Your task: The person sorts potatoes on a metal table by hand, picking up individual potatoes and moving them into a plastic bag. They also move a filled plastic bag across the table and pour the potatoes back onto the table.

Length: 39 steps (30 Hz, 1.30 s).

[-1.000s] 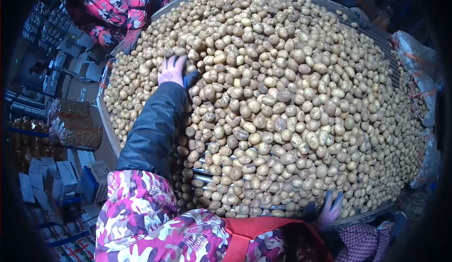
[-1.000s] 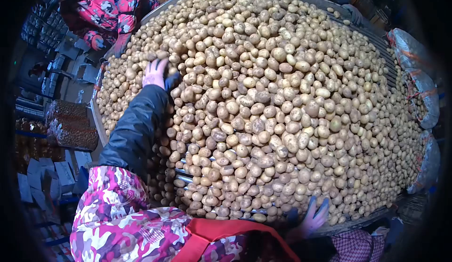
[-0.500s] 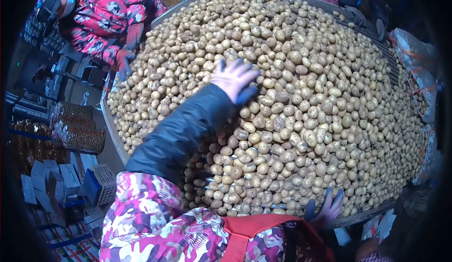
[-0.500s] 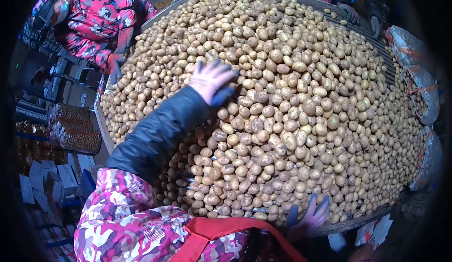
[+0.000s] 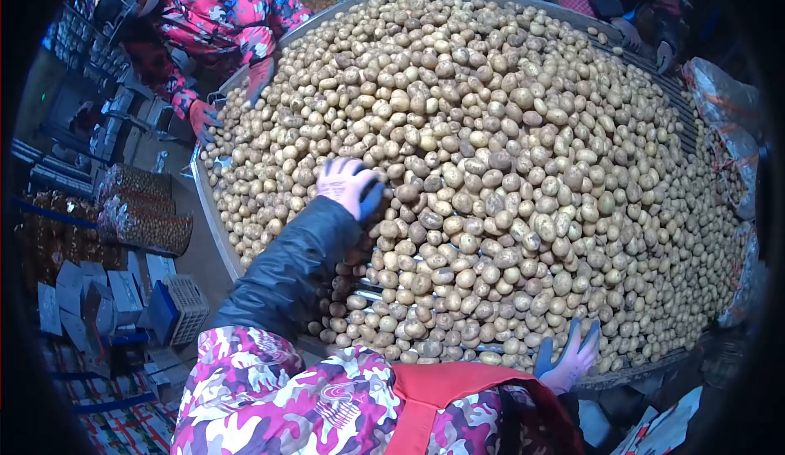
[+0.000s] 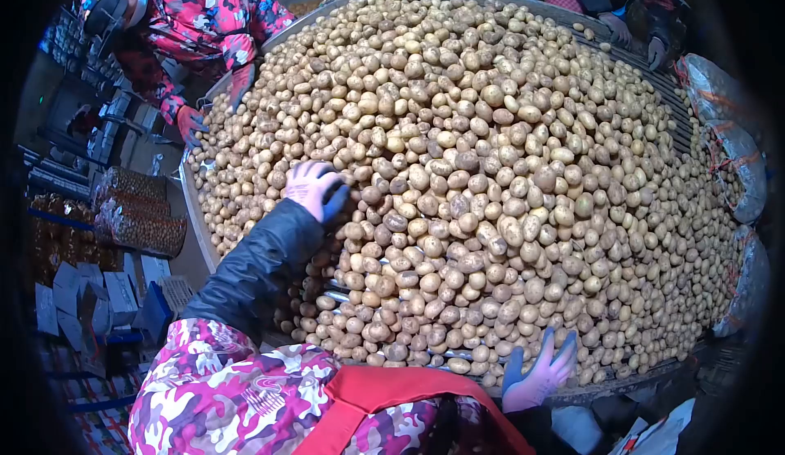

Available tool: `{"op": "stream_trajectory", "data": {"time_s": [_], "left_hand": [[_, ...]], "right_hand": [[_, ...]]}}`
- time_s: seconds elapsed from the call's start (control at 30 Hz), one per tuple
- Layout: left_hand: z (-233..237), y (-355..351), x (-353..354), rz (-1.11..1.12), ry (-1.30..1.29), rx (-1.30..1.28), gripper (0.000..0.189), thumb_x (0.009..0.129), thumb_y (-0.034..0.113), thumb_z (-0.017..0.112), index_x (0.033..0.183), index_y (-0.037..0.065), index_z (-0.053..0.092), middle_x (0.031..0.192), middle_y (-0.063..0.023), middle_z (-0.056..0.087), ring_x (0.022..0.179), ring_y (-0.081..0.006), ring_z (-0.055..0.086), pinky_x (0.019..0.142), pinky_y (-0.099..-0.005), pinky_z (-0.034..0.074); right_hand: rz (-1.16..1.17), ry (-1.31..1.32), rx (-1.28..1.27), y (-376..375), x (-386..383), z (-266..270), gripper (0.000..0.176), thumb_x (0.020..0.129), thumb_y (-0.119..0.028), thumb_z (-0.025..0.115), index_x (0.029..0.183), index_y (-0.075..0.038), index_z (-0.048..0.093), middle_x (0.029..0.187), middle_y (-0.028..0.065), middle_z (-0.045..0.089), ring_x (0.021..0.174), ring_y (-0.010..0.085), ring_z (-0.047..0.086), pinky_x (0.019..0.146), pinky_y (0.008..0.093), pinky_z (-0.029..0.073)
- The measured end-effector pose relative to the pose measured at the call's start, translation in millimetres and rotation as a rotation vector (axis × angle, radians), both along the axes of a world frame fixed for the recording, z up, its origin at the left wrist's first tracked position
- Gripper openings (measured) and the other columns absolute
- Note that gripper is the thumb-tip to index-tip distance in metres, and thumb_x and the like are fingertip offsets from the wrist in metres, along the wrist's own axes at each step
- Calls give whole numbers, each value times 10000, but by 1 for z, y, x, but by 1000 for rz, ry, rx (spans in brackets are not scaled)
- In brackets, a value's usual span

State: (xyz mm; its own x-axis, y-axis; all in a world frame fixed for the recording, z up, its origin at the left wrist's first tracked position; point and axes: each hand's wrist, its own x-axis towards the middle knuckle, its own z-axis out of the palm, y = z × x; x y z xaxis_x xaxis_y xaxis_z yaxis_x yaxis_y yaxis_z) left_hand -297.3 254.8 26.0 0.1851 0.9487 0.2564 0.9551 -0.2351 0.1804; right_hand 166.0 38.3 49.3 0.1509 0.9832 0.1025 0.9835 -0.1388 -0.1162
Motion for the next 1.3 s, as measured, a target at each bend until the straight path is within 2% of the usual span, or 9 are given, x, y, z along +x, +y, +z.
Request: {"op": "stream_trajectory", "data": {"time_s": [0.17, 0.37, 0.43, 0.57, 0.77, 0.93, 1.07, 1.17, 1.3], "left_hand": [[4, 22, -30, 225, 49, 243, 248, 833, 231, 712, 1067, 147, 719, 1193, -95, 658, 1140, -319, 589, 1005, -477, 421], [24, 72, 54, -159, -33, 113, 476, 902, 274, 672, 1353, 150, 584, 1359, -160, 570, 1255, -376, 522, 1083, -492, 385], [3, 80, 58, -152, -21, 83, 421, 899, 289, 670, 1292, 146, 625, 1347, -182, 571, 1255, -392, 521, 1084, -495, 395], [-22, 63, 35, -123, -253, 242, 299, 805, 140, 736, 1101, 143, 693, 1034, -160, 648, 999, -375, 627, 856, -437, 522], [-28, 36, -4, 79, -54, 222, 235, 824, 161, 739, 1058, 142, 718, 1045, -119, 684, 1011, -355, 632, 877, -445, 517], [1, 66, 16, 25, -280, 312, 262, 848, 230, 713, 1087, 125, 700, 1090, -114, 686, 1062, -347, 616, 957, -448, 468], [-11, 97, 51, 196, 48, 10, 405, 898, 402, 657, 1201, 136, 684, 1291, -126, 605, 1234, -349, 516, 1082, -483, 364], [6, 112, 61, 302, 79, -131, 376, 904, 422, 652, 1179, 172, 708, 1294, -132, 574, 1222, -349, 528, 1062, -490, 389], [18, 124, 34, 149, 5, -361, 345, 911, 346, 683, 1187, 141, 705, 1268, -145, 561, 1187, -371, 552, 1033, -460, 454]], "right_hand": [[-23, 0, -1, 3, -6, 3, 654, 880, -354, 670, 1427, -47, 485, 1579, 260, 278, 1402, 504, 290, 1139, 630, 249], [-36, -50, 2, 3, -6, 1, 650, 862, -388, 668, 1406, -66, 516, 1582, 230, 297, 1405, 486, 308, 1143, 620, 265], [-50, -76, 22, 4, -7, 1, 643, 862, -421, 649, 1396, -81, 536, 1569, 218, 335, 1387, 478, 347, 1140, 612, 280], [-62, -84, 30, 4, -6, -2, 634, 864, -449, 634, 1383, -94, 557, 1547, 214, 379, 1363, 476, 387, 1129, 607, 301], [-41, -149, 17, 4, -6, -1, 626, 905, -446, 616, 1408, -80, 539, 1541, 247, 379, 1370, 465, 403, 1109, 574, 344], [-1, -185, 125, 9, -6, -4, 607, 918, -520, 558, 1354, -98, 579, 1483, 254, 451, 1280, 483, 475, 1051, 587, 385], [16, -238, 197, 10, -3, -11, 599, 950, -556, 494, 1338, -110, 593, 1445, 255, 489, 1231, 483, 517, 1018, 583, 416], [18, -230, 152, 11, -7, 0, 593, 952, -561, 486, 1328, -117, 600, 1434, 253, 500, 1223, 484, 525, 1011, 584, 421], [-6, -198, 165, 10, -10, -2, 592, 949, -548, 504, 1325, -100, 598, 1433, 255, 496, 1236, 484, 513, 1024, 590, 411]]}}
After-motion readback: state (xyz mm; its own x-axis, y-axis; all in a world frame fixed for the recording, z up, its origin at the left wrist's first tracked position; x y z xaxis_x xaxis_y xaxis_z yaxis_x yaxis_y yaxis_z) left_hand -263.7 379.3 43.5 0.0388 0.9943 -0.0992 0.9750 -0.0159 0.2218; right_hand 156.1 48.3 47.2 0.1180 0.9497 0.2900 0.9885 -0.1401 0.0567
